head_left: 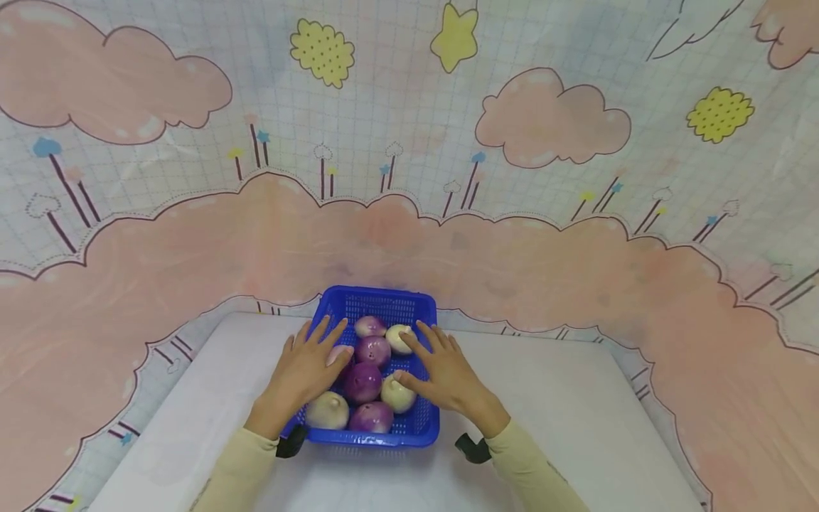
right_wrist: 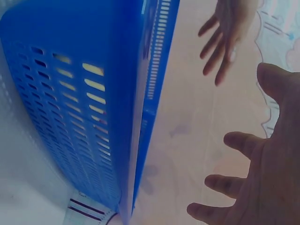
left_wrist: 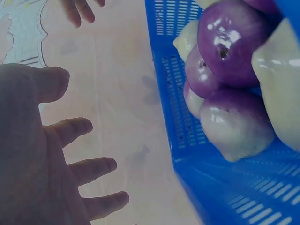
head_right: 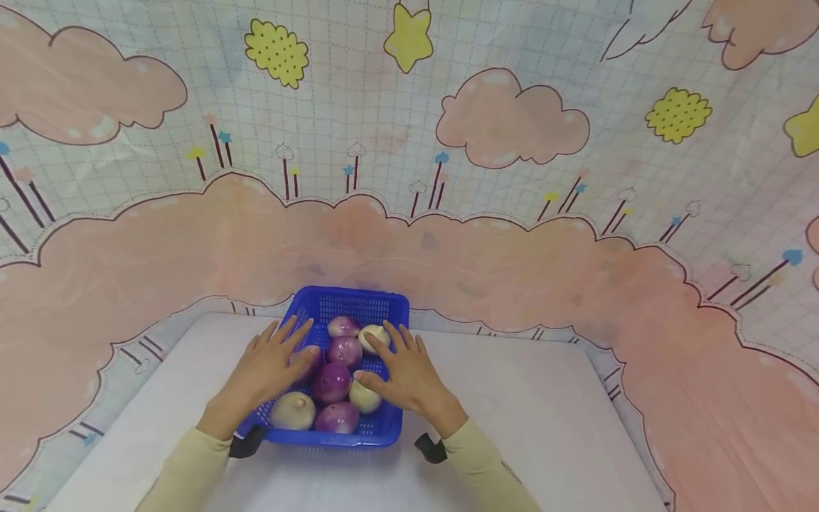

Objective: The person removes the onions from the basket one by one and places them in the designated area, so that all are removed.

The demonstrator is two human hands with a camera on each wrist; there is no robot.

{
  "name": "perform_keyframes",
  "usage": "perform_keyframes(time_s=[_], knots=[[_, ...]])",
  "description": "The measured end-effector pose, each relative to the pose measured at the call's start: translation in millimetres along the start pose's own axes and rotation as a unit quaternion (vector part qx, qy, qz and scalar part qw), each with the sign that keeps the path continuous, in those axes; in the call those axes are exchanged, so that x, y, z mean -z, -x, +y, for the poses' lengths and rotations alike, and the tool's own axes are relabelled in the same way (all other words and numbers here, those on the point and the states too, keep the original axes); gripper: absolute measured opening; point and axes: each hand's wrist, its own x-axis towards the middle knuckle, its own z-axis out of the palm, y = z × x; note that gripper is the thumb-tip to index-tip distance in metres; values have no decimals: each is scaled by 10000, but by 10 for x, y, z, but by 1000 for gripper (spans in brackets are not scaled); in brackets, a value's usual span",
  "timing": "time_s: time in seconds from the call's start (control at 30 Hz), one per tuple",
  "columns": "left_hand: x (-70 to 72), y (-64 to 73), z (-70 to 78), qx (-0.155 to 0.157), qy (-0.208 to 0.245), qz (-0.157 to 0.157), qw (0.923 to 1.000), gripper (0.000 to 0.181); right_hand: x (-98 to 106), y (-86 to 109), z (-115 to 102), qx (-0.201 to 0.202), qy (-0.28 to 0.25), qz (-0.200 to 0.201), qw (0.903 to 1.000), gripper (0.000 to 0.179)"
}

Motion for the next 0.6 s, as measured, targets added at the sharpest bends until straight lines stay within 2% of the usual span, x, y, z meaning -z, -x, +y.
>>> perform_keyframes(time_s=[0.2,0.3,0.6], knots=[[58,68,-103,118,145,-20,9998,55,-16,-14,-60,168,-197,-332,9991,67],[91,109,-156,220,253,-137,9993,56,-26,-21,-79,246,-280,-551,9978,68],[126,208,-355,289,657,-445,9964,59,-69,-61,-106,607,-108,-959,9935,68]])
